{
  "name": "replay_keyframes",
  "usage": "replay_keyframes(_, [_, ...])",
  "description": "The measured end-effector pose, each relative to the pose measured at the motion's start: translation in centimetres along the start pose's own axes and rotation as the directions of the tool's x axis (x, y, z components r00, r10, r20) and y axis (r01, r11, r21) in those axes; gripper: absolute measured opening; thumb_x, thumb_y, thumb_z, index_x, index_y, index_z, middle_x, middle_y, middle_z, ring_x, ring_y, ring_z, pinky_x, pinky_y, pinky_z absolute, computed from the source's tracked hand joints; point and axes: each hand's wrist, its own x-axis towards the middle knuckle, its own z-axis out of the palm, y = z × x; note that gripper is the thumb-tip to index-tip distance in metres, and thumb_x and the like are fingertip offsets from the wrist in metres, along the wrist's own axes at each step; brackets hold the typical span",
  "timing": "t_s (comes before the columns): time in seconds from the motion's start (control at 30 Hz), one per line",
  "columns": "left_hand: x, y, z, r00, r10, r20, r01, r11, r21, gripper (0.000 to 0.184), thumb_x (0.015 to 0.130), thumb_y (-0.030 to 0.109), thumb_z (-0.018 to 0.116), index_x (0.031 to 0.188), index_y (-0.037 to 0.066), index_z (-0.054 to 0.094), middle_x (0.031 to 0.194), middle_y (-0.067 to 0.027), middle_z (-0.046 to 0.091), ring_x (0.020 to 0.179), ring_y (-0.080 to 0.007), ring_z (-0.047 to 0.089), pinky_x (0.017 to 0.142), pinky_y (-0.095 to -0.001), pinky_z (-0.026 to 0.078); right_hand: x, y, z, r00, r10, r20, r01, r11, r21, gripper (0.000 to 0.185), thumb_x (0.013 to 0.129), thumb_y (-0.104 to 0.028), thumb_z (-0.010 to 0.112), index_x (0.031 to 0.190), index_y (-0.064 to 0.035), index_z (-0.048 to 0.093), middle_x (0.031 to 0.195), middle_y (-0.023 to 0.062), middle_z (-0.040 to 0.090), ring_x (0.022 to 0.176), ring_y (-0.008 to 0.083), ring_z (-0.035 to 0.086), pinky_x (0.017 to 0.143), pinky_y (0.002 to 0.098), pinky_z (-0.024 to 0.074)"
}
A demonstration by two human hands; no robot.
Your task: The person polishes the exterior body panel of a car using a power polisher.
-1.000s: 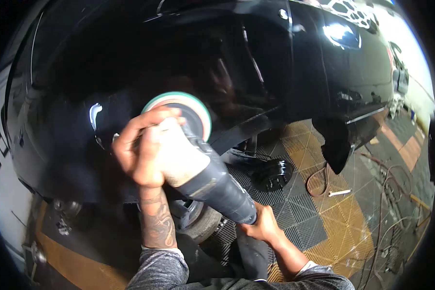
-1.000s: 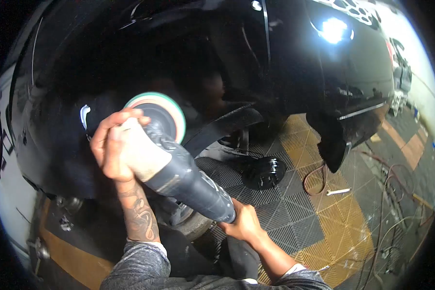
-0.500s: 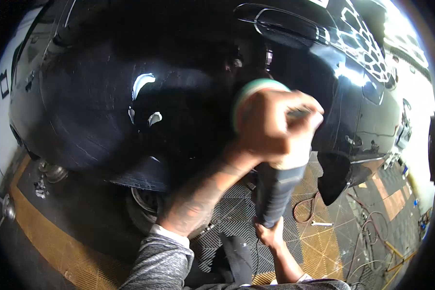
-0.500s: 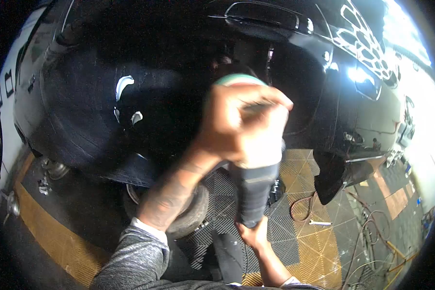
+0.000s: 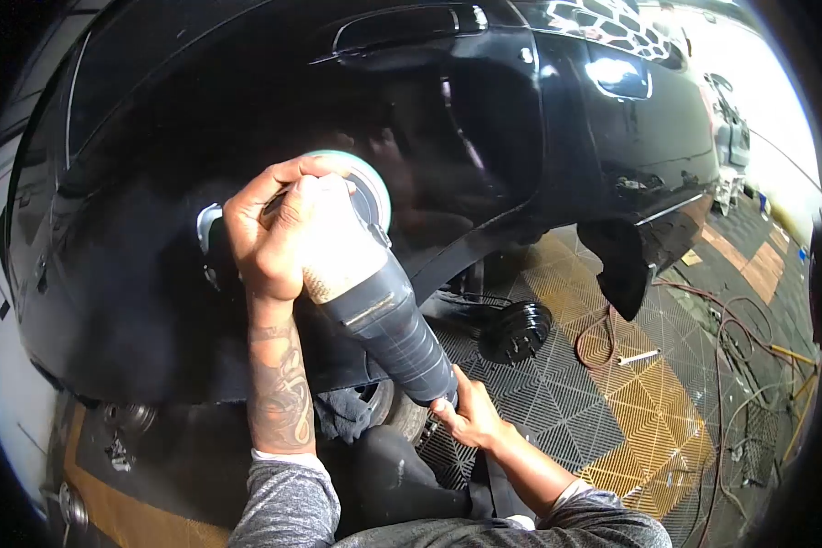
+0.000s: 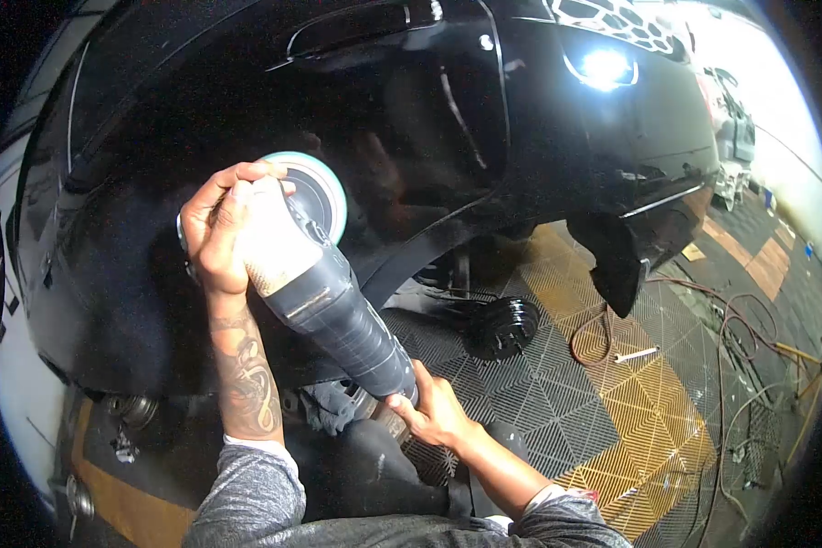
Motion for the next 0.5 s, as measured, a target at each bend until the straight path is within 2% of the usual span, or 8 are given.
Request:
replay_keyframes(0.03, [0.1,-0.3,0.6,1.000,0.017,0.004,-0.017,1.000,0.021,0.027,0.096,0.016,0.055,0.106,-0.005,0.069,0.101,-0.0210,0.072,0.091,-0.0260,0.071,0.087,-0.0382,0.056,-0.2,0.1,-0.3,0.997,-0.050,-0.055,0.051,0.999,0.015,0.069,0.089,-0.046,0.072,0.130,0.0034,0.048,0.096,0.0279,0.070,0.090,0.0430,0.071,0.080,0.0457,0.0560])
replay_keyframes(0.13, [0.3,-0.6,2.8,0.999,0.028,0.038,-0.028,1.000,-0.014,0.027,0.096,0.016,0.055,0.106,-0.005,0.068,0.101,-0.0203,0.072,0.090,-0.0253,0.071,0.087,-0.0378,0.055,-0.9,-1.1,-1.8,0.991,-0.034,-0.131,0.022,0.995,-0.093,0.073,0.081,-0.046,0.081,0.126,0.0041,0.054,0.098,0.0264,0.072,0.094,0.0389,0.073,0.084,0.0435,0.0571])
replay_keyframes(0.17, [0.4,-0.6,3.9,1.000,-0.010,0.016,0.012,0.996,-0.089,0.024,0.095,0.013,0.057,0.103,-0.006,0.069,0.099,-0.0166,0.073,0.090,-0.0210,0.070,0.086,-0.0338,0.055,-1.2,-2.0,-2.6,0.986,0.091,-0.137,-0.101,0.993,-0.067,0.073,0.074,-0.046,0.086,0.120,0.0044,0.061,0.098,0.0240,0.073,0.094,0.0343,0.074,0.085,0.0420,0.0576])
replay_keyframes(0.2, [0.5,-0.5,5.1,0.999,-0.052,-0.002,0.051,0.985,-0.163,0.022,0.094,0.010,0.059,0.101,-0.007,0.070,0.096,-0.0129,0.074,0.090,-0.0167,0.069,0.085,-0.0299,0.054,-1.5,-0.9,-3.0,0.985,0.095,-0.141,-0.109,0.990,-0.090,0.063,0.075,-0.040,0.087,0.114,0.0044,0.065,0.097,0.0225,0.074,0.092,0.0311,0.075,0.083,0.0399,0.0581])
replay_keyframes(0.27, [0.8,-0.7,7.0,0.998,-0.060,0.011,0.061,0.983,-0.174,0.021,0.094,0.010,0.060,0.101,-0.006,0.071,0.095,-0.0124,0.074,0.087,-0.0158,0.069,0.082,-0.0291,0.054,-2.5,-0.3,-4.3,0.972,0.162,-0.171,-0.168,0.986,-0.020,0.051,0.075,-0.032,0.086,0.107,0.0037,0.068,0.094,0.0199,0.075,0.088,0.0268,0.075,0.079,0.0378,0.0583])
replay_keyframes(0.33, [1.2,-1.0,9.2,0.999,-0.039,-0.023,0.036,0.989,-0.147,0.021,0.091,0.010,0.061,0.099,-0.006,0.072,0.089,-0.0104,0.074,0.082,-0.0138,0.069,0.078,-0.0283,0.055,-3.6,1.3,-5.7,0.944,0.288,-0.160,-0.292,0.956,0.002,0.039,0.076,-0.022,0.082,0.102,0.0027,0.070,0.083,0.0132,0.074,0.080,0.0148,0.070,0.076,0.0341,0.0569])
replay_keyframes(0.43, [1.7,-0.6,12.7,0.992,-0.108,0.062,0.119,0.972,-0.205,0.023,0.092,0.010,0.060,0.101,-0.009,0.070,0.088,-0.0117,0.072,0.077,-0.0153,0.068,0.074,-0.0282,0.055,-4.4,2.0,-6.9,0.951,0.249,-0.185,-0.247,0.968,0.036,0.035,0.076,-0.020,0.082,0.100,0.0029,0.070,0.086,0.0109,0.074,0.081,0.0136,0.068,0.077,0.0334,0.0557])
replay_keyframes(0.5, [2.7,-0.8,14.7,0.995,-0.079,0.068,0.087,0.989,-0.117,0.023,0.090,0.012,0.063,0.099,-0.007,0.072,0.085,-0.0106,0.073,0.078,-0.0142,0.069,0.073,-0.0284,0.056,-4.8,2.0,-7.1,0.909,0.359,-0.210,-0.312,0.923,0.227,0.034,0.076,-0.019,0.082,0.099,0.0032,0.070,0.088,0.0075,0.073,0.081,0.0136,0.067,0.079,0.0325,0.0543])
